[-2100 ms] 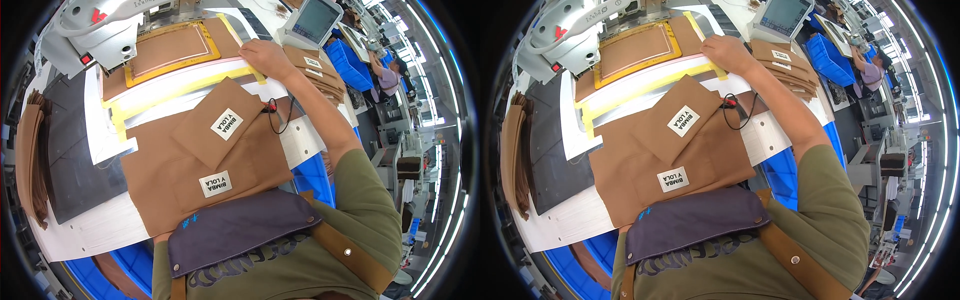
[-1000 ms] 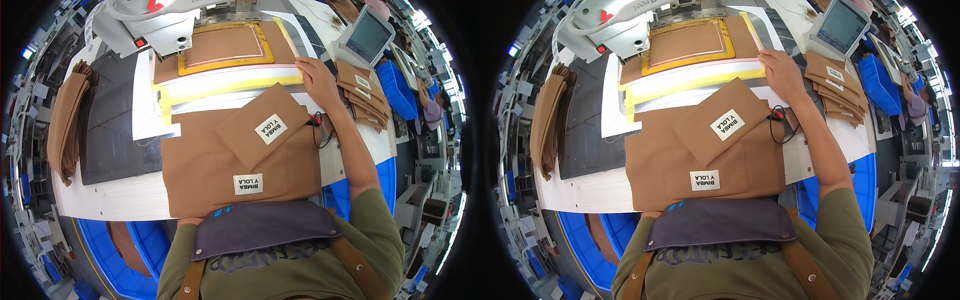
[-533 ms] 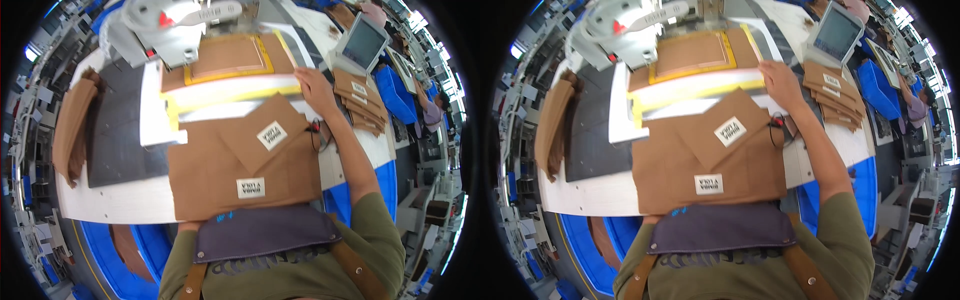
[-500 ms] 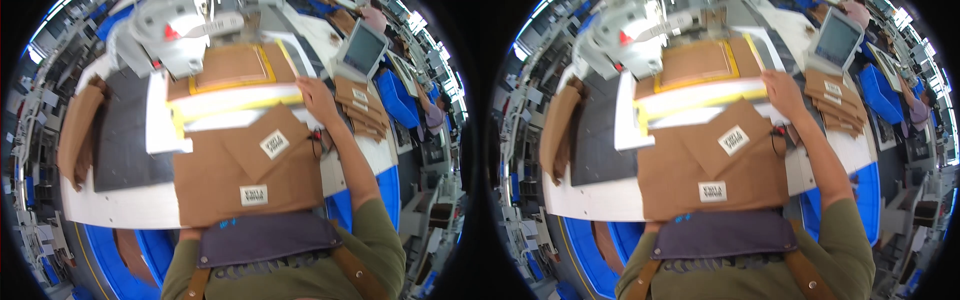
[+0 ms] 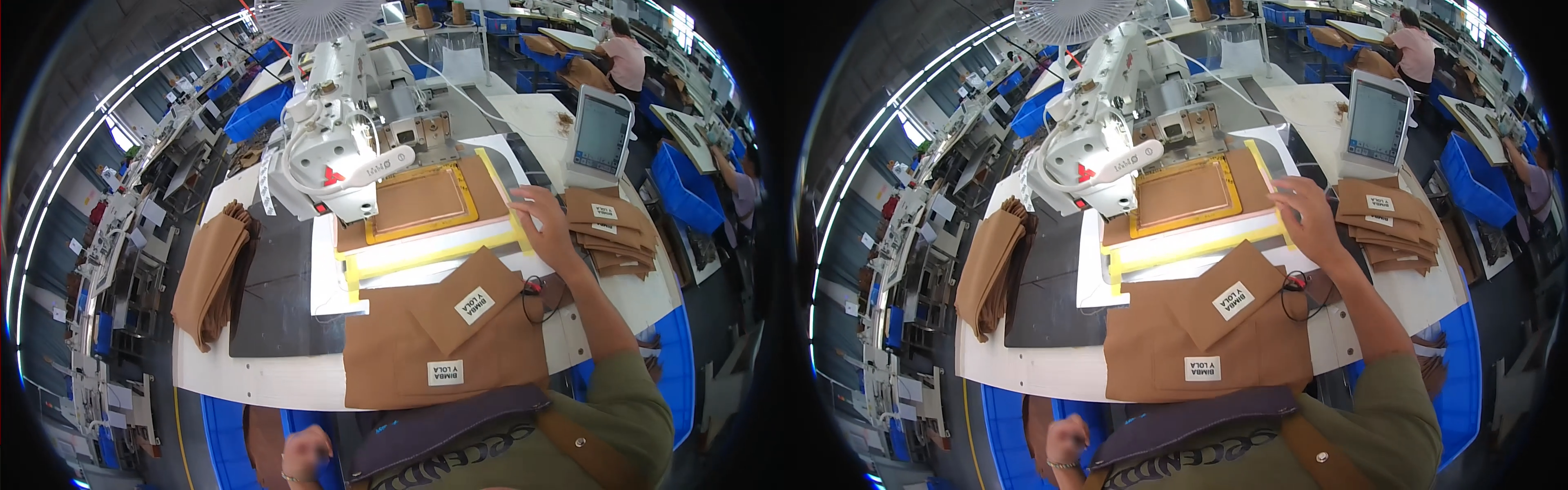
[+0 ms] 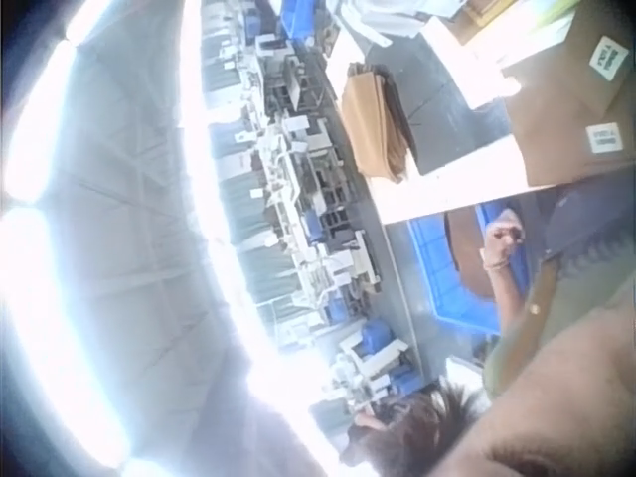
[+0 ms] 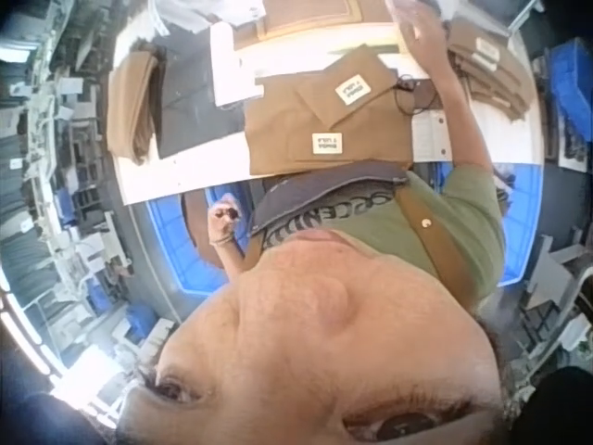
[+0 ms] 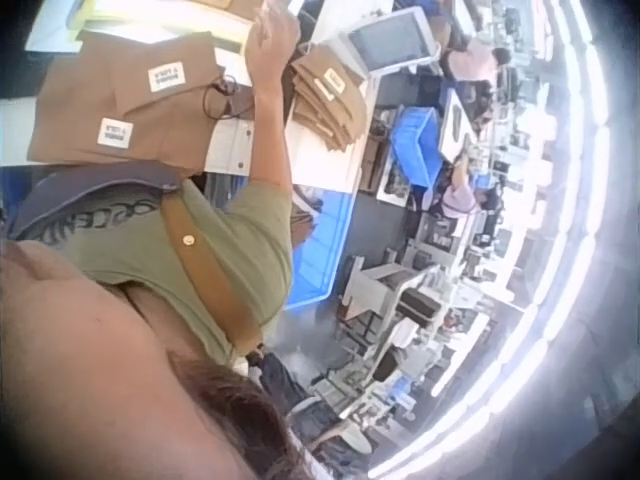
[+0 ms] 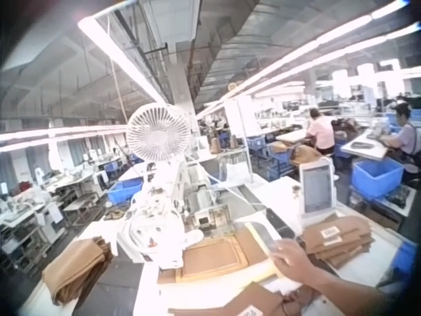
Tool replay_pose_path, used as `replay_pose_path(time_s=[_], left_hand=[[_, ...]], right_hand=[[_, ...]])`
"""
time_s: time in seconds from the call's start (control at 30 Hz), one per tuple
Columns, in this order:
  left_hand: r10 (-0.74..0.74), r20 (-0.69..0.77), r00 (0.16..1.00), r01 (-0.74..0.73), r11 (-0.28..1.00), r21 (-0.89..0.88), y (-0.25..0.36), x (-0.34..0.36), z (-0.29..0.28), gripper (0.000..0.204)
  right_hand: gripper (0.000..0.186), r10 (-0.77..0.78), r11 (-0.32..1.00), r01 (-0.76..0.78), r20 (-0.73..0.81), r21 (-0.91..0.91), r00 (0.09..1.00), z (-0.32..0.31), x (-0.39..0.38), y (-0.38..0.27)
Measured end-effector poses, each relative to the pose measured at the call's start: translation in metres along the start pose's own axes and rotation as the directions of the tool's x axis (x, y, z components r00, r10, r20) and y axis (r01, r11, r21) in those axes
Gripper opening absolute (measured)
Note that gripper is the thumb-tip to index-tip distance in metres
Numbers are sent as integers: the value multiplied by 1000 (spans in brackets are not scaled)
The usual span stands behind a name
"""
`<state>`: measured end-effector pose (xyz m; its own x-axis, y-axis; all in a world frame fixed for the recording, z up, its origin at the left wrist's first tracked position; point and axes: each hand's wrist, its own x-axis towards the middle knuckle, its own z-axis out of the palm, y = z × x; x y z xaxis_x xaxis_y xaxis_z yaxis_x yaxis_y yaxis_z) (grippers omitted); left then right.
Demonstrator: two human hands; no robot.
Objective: The recorder is sewing small leather pockets onto larger leather pieces using an industrial sewing machine.
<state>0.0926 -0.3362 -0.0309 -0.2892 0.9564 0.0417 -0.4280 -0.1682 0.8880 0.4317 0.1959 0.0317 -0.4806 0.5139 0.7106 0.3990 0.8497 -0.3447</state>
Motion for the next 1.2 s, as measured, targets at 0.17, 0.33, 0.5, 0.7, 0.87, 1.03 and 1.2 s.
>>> replay_pose_path(time_s=[0.17,0.33,0.5,0.7,0.87,1.03,1.2], left_hand=[[73,-143,987,-11,920,392,51,148,62,32],[-48,-126,991,91,929,358,51,265,114,42],[78,76,994,-108,804,585,34,314,129,44],[115,173,978,-208,572,794,15,327,126,42],[-107,-89,990,121,977,175,49,328,144,39],[108,189,976,-145,971,191,125,339,169,40],[492,364,791,-606,544,581,184,432,181,37]], right_hand=[[21,-103,794,-130,342,594,934,10,31,-67],[47,-239,204,-704,732,680,638,56,45,-116],[58,-233,-149,-841,808,520,541,103,29,-127],[62,-254,-417,-743,718,524,649,127,11,-113],[54,-162,-445,-716,738,538,655,134,4,-109],[40,-72,-370,-787,830,493,553,139,0,-105],[36,-141,-315,-835,848,451,511,132,2,-106]])
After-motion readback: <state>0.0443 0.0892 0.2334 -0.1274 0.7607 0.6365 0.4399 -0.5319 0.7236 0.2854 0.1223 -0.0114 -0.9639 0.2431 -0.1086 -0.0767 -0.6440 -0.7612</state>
